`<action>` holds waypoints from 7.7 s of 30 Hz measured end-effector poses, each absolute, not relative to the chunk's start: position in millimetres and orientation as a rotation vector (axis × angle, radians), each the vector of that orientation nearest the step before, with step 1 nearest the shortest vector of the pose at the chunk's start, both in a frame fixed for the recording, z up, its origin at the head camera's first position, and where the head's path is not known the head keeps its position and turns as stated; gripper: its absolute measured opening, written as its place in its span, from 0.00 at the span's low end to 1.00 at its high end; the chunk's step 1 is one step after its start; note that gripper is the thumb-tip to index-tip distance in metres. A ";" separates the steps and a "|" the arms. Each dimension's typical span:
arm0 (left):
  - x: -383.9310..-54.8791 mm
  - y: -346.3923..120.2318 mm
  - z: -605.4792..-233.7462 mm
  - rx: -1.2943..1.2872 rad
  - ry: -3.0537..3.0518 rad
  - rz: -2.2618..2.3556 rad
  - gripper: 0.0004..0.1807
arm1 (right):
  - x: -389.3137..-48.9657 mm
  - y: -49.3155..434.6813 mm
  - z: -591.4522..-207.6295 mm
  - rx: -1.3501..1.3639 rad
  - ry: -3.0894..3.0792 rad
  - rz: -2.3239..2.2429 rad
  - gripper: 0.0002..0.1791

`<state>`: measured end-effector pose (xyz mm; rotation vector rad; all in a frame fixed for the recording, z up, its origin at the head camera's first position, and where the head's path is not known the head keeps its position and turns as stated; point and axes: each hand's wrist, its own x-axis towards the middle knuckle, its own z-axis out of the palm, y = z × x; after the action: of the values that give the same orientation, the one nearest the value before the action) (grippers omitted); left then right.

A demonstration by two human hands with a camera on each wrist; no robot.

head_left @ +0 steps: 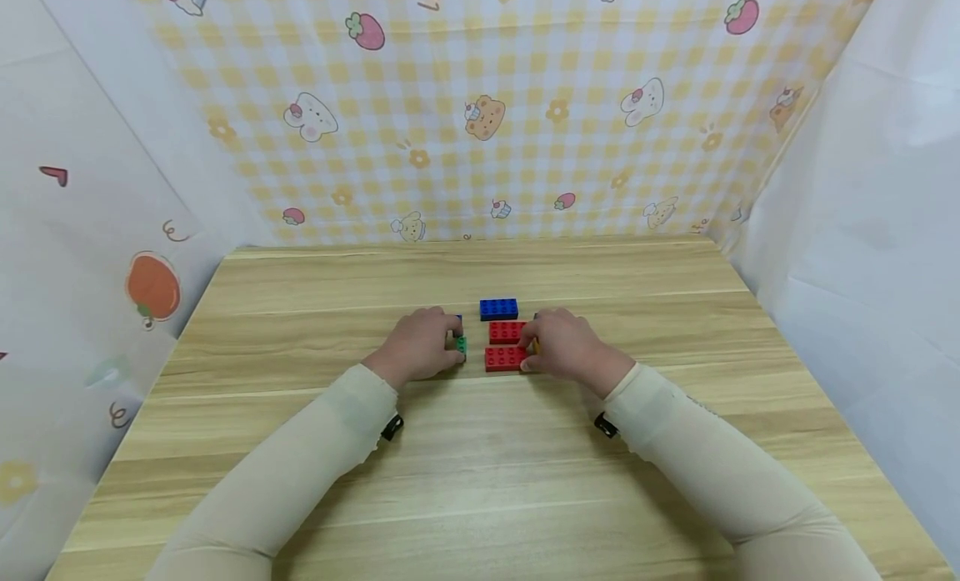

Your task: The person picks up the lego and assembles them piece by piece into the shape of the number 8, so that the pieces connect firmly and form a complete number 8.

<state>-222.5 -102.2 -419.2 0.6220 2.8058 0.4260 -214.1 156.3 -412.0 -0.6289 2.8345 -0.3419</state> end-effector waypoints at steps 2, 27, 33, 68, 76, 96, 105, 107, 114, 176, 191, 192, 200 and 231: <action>-222.8 -102.9 -419.0 0.618 2.807 0.431 0.18 | -214.2 156.0 -412.2 -0.628 2.835 -0.340 0.12; -223.9 -101.4 -418.4 0.634 2.805 0.492 0.16 | -214.8 155.4 -412.2 -0.621 2.836 -0.328 0.11; -223.6 -101.3 -417.9 0.633 2.807 0.510 0.16 | -215.0 155.2 -411.7 -0.623 2.832 -0.327 0.12; -217.3 -93.0 -408.5 0.642 2.790 0.557 0.17 | -216.4 154.5 -413.4 -0.629 2.842 -0.309 0.12; -216.8 -91.9 -410.0 0.639 2.795 0.572 0.16 | -216.5 154.6 -413.5 -0.624 2.837 -0.310 0.12; -216.7 -88.0 -408.9 0.641 2.790 0.555 0.18 | -216.6 154.5 -410.9 -0.622 2.819 -0.323 0.12; -217.3 -85.1 -411.6 0.628 2.786 0.563 0.17 | -216.9 154.3 -411.3 -0.625 2.821 -0.335 0.12; -217.3 -84.5 -411.7 0.636 2.784 0.560 0.17 | -216.7 154.2 -411.4 -0.625 2.821 -0.333 0.12; -217.1 -83.1 -412.4 0.655 2.792 0.540 0.16 | -217.0 154.1 -411.8 -0.622 2.822 -0.330 0.12; -213.3 -70.2 -412.5 0.645 2.768 0.570 0.15 | -215.8 154.7 -411.9 -0.592 2.819 -0.311 0.13; -213.6 -67.4 -414.4 0.631 2.766 0.565 0.14 | -215.4 154.3 -412.0 -0.595 2.827 -0.313 0.13; -213.5 -67.4 -414.5 0.633 2.765 0.568 0.14 | -215.5 154.3 -412.0 -0.597 2.827 -0.314 0.13; -213.7 -65.9 -415.5 0.649 2.769 0.577 0.12 | -216.5 155.6 -412.3 -0.601 2.823 -0.320 0.13; -213.9 -61.7 -414.9 0.661 2.786 0.513 0.11 | -218.3 158.4 -414.1 -0.660 2.796 -0.412 0.12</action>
<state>-213.9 -61.7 -414.9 0.6610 2.7858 0.5131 -218.3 158.4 -414.1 -0.6596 2.7965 -0.4118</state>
